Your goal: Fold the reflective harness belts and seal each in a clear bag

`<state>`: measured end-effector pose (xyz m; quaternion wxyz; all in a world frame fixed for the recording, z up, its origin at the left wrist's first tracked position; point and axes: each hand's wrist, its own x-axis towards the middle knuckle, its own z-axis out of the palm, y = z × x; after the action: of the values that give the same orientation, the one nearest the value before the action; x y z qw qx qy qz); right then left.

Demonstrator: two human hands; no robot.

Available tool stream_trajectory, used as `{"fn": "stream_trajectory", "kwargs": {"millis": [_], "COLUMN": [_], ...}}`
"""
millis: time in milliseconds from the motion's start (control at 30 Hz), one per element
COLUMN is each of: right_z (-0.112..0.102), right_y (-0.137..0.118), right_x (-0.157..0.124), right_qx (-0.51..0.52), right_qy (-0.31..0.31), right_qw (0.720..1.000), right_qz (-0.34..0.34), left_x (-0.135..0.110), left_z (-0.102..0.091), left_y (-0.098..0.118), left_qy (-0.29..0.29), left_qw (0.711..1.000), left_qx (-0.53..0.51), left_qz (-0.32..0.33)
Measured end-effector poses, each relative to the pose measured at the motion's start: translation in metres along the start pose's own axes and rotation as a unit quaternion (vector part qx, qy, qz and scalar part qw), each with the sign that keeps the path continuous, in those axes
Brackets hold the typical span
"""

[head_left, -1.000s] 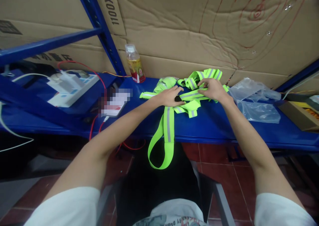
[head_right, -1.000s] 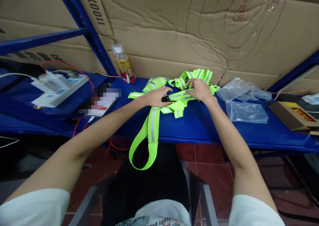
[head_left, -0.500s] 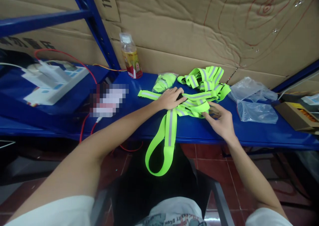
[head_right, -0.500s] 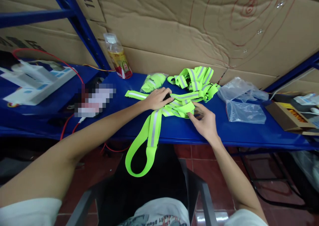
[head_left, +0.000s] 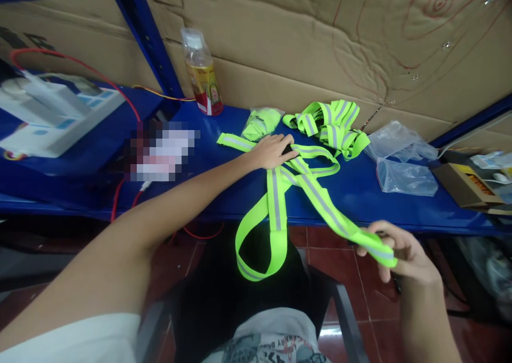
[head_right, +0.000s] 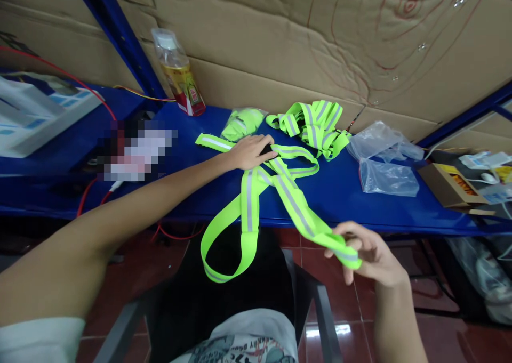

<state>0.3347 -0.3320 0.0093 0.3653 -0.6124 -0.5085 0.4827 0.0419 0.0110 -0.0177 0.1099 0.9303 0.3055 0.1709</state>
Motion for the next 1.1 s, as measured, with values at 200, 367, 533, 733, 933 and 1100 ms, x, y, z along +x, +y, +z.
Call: {"fn": "stream_trajectory", "kwargs": {"millis": [200,367,533,733,933,1100], "right_z": [0.010,0.038,0.099,0.138,0.130,0.120], "right_y": [-0.002,-0.006,-0.035,-0.061,-0.071,-0.088], "right_x": [0.027,0.036,0.052,0.124,0.155,0.154], "right_qx": [0.028,-0.173,-0.338,-0.593,-0.631,-0.534], "right_qy": [0.308,0.533,0.214,0.162,0.183,0.142], "right_qw": [0.944,0.801,0.859,0.749,0.714,0.793], "right_qz": [-0.111,-0.211,-0.318,-0.248,-0.240,-0.258], "left_x": [-0.002,-0.001,-0.002,-0.006,-0.004,-0.002], "left_z": [0.002,0.002,0.000,0.001,0.002,0.001], "left_y": [-0.003,-0.001,0.002,-0.001,-0.004,-0.005], "left_qy": [0.011,0.017,0.021,0.031,0.025,0.028], "left_qw": [1.000,1.000,1.000,0.999,0.998,0.999], "left_qx": [-0.001,0.012,0.018,0.019,0.007,-0.009], "left_qz": [0.019,0.016,0.013,0.037,0.050,0.040]}}
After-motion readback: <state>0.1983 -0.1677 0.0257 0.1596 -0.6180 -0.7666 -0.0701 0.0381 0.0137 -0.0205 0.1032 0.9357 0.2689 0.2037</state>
